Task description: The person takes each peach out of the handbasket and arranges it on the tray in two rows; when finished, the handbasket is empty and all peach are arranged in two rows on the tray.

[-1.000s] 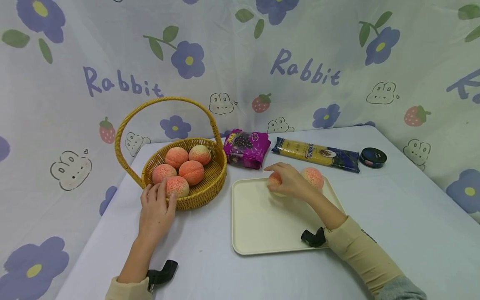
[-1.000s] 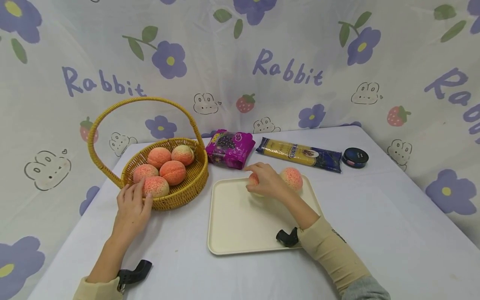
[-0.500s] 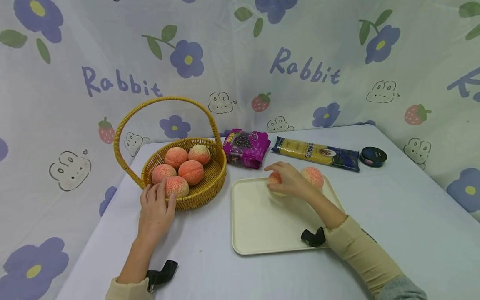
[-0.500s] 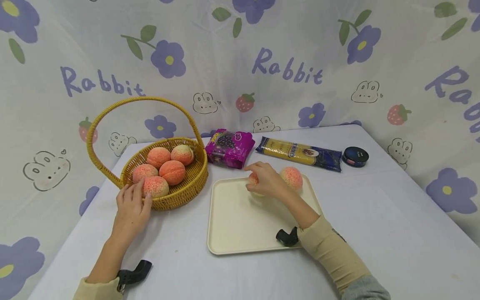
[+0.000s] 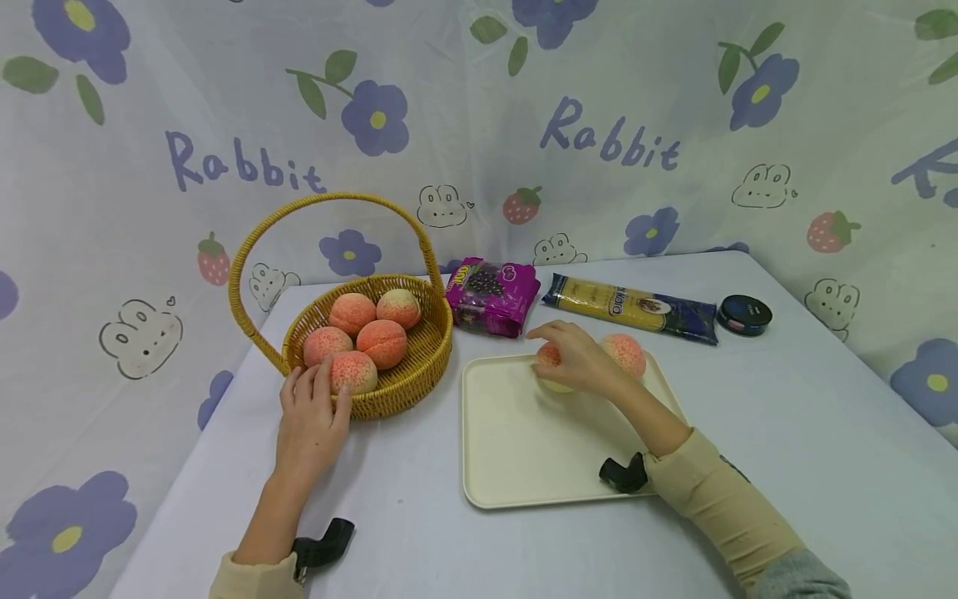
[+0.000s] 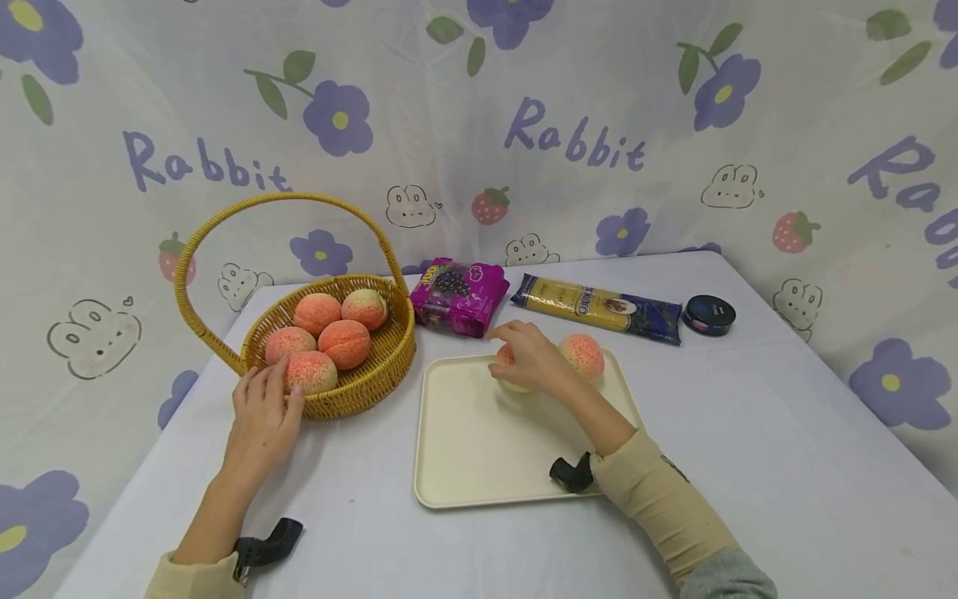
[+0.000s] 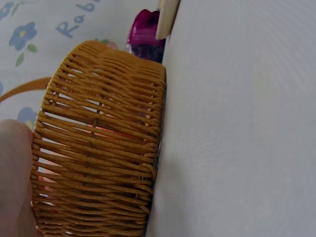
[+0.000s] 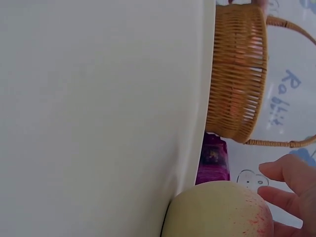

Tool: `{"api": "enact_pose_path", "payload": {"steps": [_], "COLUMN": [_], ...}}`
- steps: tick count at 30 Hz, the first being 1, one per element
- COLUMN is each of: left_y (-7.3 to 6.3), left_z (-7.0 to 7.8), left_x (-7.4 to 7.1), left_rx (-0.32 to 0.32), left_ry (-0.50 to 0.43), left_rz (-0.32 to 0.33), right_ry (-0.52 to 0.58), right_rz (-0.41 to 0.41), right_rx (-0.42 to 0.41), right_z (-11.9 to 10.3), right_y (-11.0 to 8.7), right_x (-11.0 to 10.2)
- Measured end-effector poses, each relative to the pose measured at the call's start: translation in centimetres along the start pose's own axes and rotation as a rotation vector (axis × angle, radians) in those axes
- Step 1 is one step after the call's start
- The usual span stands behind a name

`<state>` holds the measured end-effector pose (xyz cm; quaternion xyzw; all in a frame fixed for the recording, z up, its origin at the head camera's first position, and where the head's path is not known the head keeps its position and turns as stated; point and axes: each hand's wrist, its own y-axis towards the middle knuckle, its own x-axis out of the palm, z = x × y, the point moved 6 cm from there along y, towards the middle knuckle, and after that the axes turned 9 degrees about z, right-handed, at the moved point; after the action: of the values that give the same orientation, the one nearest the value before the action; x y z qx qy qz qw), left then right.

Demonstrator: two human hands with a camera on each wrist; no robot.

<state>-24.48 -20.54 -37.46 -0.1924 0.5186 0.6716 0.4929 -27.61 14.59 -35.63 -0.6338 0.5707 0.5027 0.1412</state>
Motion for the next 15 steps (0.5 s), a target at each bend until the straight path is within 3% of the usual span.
{"api": "enact_pose_path", "payload": {"steps": [15], "left_y": [0.1], "left_z": [0.0], "left_x": [0.0], "left_rx": [0.003], "left_ry": [-0.002], "left_rz": [0.005], "right_ry": [0.016], "right_rz": [-0.013], "right_rx": [-0.013], "right_z": [-1.5], "right_y": [1.1], "right_x": [0.0]}}
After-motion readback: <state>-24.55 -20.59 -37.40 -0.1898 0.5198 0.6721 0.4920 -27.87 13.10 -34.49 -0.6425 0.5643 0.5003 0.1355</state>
